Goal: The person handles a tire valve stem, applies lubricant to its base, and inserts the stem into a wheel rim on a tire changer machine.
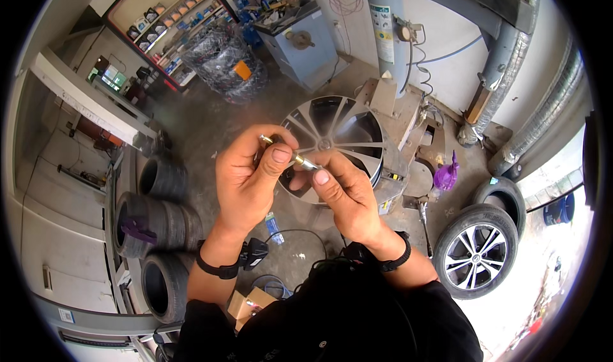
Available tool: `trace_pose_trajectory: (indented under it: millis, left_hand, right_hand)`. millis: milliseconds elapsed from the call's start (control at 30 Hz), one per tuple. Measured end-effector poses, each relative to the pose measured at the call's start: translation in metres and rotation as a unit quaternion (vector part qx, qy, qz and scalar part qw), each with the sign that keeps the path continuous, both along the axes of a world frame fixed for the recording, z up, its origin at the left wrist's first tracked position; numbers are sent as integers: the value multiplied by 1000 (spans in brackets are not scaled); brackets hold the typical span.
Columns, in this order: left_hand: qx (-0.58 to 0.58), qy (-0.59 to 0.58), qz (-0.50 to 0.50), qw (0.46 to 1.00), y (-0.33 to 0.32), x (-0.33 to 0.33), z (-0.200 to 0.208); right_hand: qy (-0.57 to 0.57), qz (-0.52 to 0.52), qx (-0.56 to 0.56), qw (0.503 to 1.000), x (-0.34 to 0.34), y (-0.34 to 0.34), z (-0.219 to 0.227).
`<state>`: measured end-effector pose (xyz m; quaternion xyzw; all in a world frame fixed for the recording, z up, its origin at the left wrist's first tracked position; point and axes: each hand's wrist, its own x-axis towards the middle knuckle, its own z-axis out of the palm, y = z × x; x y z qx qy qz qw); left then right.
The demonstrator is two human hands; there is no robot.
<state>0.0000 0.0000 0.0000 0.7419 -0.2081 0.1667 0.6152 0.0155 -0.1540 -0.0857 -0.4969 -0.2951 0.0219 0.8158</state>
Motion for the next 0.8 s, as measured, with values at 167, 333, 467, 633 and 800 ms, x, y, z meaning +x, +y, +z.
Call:
trace_pose_trajectory:
  millis: [167,333,467,633,800]
  left_hand:
    - [6,14,3,1000,6,0,-4]
    - [54,-29,36,997,4,1,-6]
    - [47,-23,22,998,1,1,-4]
    - [101,-38,6,994,4,7,2]
    - [37,7,-17,999,5,6,-2]
  right_hand:
    - [5,-43,22,999,-4,10,-8]
    - [4,-135,-32,990,-5,12,-4]
    - [-10,-191,-28,981,-2,15,-6]
    - [-22,-218,-52,974,-3,12,-2]
    - [-14,-223,-60,973,0,10,-4]
